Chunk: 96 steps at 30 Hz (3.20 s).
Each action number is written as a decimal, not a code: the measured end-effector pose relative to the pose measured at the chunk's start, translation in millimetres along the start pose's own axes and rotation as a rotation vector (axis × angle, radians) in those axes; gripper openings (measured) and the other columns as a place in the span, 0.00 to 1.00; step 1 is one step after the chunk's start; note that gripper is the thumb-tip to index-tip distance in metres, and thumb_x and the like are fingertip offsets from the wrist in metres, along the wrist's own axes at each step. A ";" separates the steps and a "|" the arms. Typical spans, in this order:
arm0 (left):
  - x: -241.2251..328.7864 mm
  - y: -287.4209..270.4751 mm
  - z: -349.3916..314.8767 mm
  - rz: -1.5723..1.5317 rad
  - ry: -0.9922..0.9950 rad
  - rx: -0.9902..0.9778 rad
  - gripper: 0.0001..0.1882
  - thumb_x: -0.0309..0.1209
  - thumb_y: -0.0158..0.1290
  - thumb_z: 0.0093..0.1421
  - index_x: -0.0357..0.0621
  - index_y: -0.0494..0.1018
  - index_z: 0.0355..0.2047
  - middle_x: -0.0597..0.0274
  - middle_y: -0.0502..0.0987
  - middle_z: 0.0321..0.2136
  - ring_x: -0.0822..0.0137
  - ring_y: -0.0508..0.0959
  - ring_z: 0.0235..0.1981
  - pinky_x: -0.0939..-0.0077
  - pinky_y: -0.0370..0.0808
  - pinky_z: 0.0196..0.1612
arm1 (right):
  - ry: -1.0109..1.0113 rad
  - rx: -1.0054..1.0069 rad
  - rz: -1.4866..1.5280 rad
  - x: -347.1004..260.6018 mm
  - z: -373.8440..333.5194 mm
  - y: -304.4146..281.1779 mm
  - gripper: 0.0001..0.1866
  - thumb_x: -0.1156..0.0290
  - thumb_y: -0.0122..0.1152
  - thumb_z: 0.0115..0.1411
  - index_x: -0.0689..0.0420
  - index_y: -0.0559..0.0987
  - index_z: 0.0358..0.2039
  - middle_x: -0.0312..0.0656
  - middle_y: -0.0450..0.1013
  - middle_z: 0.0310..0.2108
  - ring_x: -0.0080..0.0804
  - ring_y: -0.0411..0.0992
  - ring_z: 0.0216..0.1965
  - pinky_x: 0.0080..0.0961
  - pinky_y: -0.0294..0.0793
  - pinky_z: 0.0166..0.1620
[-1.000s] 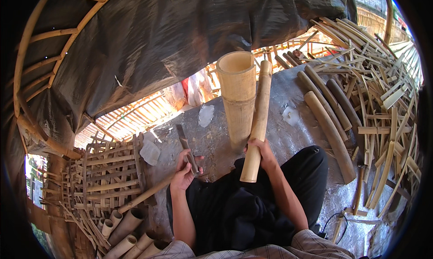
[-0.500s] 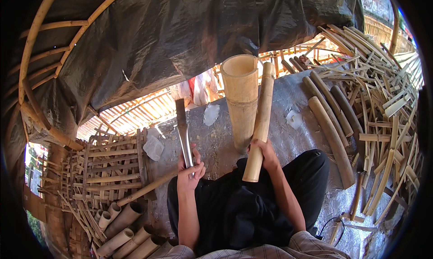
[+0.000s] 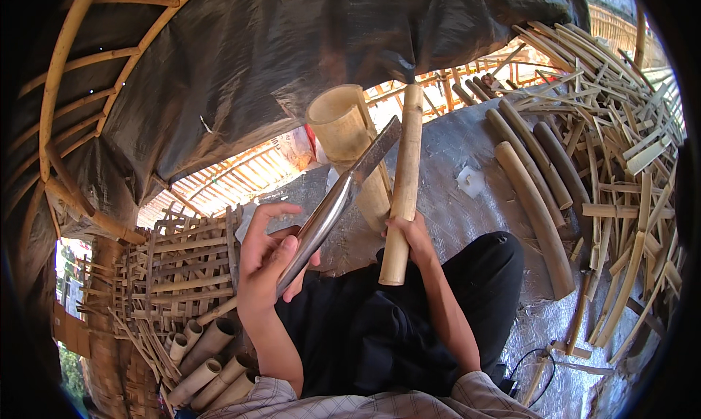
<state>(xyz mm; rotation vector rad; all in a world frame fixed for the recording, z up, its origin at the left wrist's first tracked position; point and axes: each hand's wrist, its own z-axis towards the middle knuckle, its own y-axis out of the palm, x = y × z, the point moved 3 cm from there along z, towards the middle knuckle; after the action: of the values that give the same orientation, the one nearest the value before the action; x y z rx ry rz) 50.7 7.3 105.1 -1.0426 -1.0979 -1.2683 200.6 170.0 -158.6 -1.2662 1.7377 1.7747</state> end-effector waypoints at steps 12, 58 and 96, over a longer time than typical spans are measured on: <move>10.2 6.8 -4.6 0.002 0.052 0.052 0.24 0.27 0.52 0.72 0.35 0.58 0.64 0.58 0.71 0.24 0.80 0.62 0.09 0.84 0.58 0.11 | 0.024 0.040 0.063 -5.3 -0.7 2.0 0.25 0.74 0.66 0.51 0.68 0.72 0.49 0.47 0.75 0.34 0.36 0.78 0.26 0.35 0.79 0.30; 21.3 -6.1 12.0 1.067 -0.089 0.382 0.19 0.44 0.49 0.75 0.37 0.68 0.48 0.46 0.76 0.28 0.52 0.76 0.29 0.57 0.72 0.39 | -0.141 0.172 0.052 35.2 1.9 37.1 0.22 0.78 0.64 0.51 0.65 0.76 0.48 0.44 0.78 0.38 0.33 0.78 0.38 0.32 0.78 0.41; 52.2 -80.4 45.9 1.424 -0.021 0.368 0.16 0.27 0.56 0.63 0.39 0.73 0.51 0.38 0.81 0.36 0.41 0.82 0.40 0.53 0.75 0.42 | -0.575 0.128 -0.200 63.1 11.7 66.6 0.30 0.76 0.74 0.45 0.64 0.72 0.49 0.46 0.70 0.44 0.39 0.73 0.44 0.36 0.73 0.52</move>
<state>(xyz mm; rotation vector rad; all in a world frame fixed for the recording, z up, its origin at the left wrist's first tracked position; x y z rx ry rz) -31.7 39.9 163.8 -1.1491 -0.3257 0.0898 111.4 147.8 -168.7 -0.7429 1.3210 1.6640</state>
